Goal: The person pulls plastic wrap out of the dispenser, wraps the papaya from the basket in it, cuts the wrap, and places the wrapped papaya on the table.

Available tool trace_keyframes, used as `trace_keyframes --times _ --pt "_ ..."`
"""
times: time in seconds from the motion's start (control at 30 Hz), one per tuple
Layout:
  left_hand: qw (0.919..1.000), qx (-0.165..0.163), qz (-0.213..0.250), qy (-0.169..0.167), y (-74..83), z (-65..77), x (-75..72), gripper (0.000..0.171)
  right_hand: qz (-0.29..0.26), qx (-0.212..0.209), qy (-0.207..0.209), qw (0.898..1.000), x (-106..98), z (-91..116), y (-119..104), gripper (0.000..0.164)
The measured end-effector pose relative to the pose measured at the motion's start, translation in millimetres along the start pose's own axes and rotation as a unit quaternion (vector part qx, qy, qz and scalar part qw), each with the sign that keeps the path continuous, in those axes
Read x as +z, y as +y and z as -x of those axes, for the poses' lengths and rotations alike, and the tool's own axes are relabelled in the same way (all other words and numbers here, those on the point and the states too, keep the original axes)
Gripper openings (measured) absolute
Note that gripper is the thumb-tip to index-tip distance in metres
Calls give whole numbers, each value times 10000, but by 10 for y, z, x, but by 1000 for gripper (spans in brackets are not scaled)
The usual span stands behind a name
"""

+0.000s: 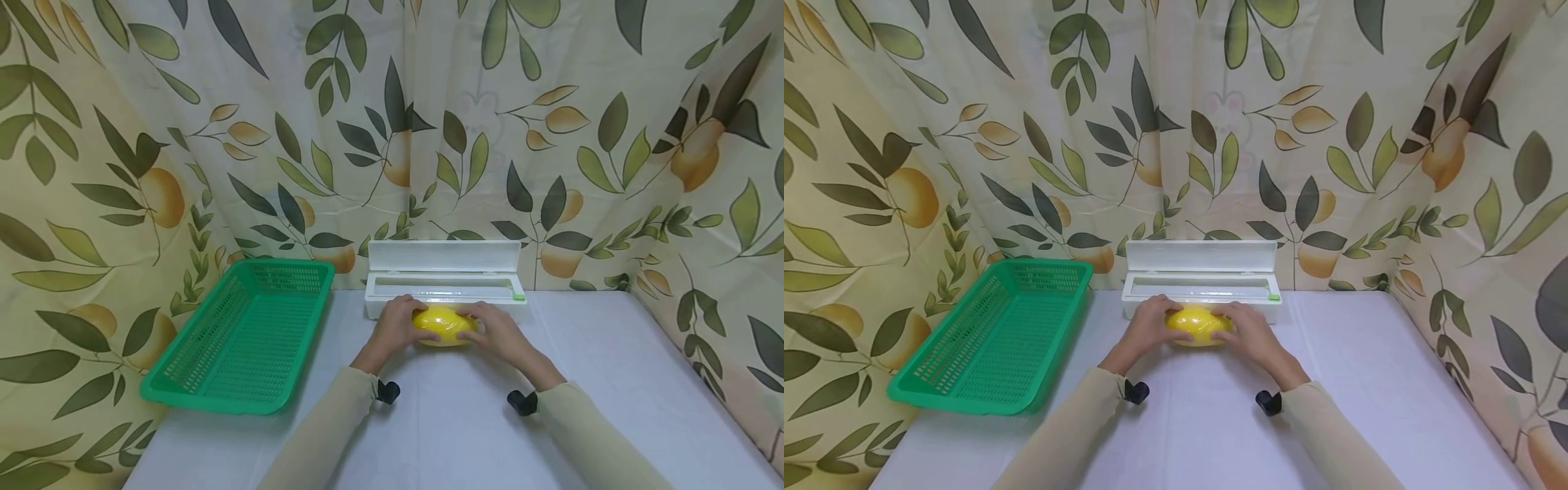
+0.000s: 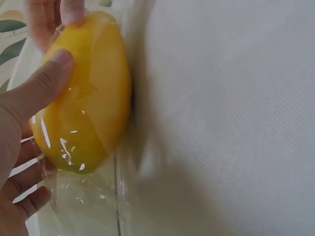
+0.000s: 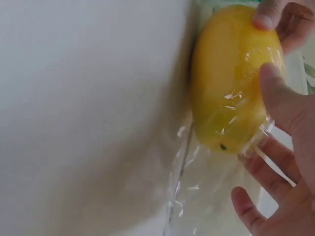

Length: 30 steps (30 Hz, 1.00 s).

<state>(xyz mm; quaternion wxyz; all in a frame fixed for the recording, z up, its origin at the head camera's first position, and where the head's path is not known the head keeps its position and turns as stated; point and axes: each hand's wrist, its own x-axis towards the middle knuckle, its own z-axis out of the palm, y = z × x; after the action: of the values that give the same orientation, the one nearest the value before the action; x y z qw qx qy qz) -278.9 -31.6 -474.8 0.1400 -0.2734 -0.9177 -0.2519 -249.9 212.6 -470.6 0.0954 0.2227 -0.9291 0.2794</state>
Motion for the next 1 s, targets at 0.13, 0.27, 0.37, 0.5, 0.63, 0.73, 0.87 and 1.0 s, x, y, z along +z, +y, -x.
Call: trace_keyframes --times 0.13,0.27,0.37,0.5,0.63,0.73,0.87,1.0 --pt "9998 -142 94 -68 5 -4 -9 66 -59 -147 264 9995 -84 -11 52 49" --pt "9993 -309 92 -182 3 -17 -14 68 106 -112 875 9960 -183 -8 149 40" --pt "9988 -406 52 -274 0 -25 -10 69 237 -64 1283 9914 -263 4 238 38" --pt "9984 -474 -11 -322 8 -32 -5 69 413 154 1457 9883 -357 16 389 45" --pt "9988 -416 -44 -273 32 -43 -7 69 319 612 1290 9892 -418 45 564 54" --pt "9987 -419 -31 -273 47 -47 -8 69 86 878 1080 9902 -441 68 673 58" --pt "9983 -488 -13 -314 54 -46 -13 69 -84 1114 818 9904 -454 84 761 60" --pt "9982 -514 -71 -317 49 -41 -19 70 -179 1368 561 9888 -453 87 785 63"
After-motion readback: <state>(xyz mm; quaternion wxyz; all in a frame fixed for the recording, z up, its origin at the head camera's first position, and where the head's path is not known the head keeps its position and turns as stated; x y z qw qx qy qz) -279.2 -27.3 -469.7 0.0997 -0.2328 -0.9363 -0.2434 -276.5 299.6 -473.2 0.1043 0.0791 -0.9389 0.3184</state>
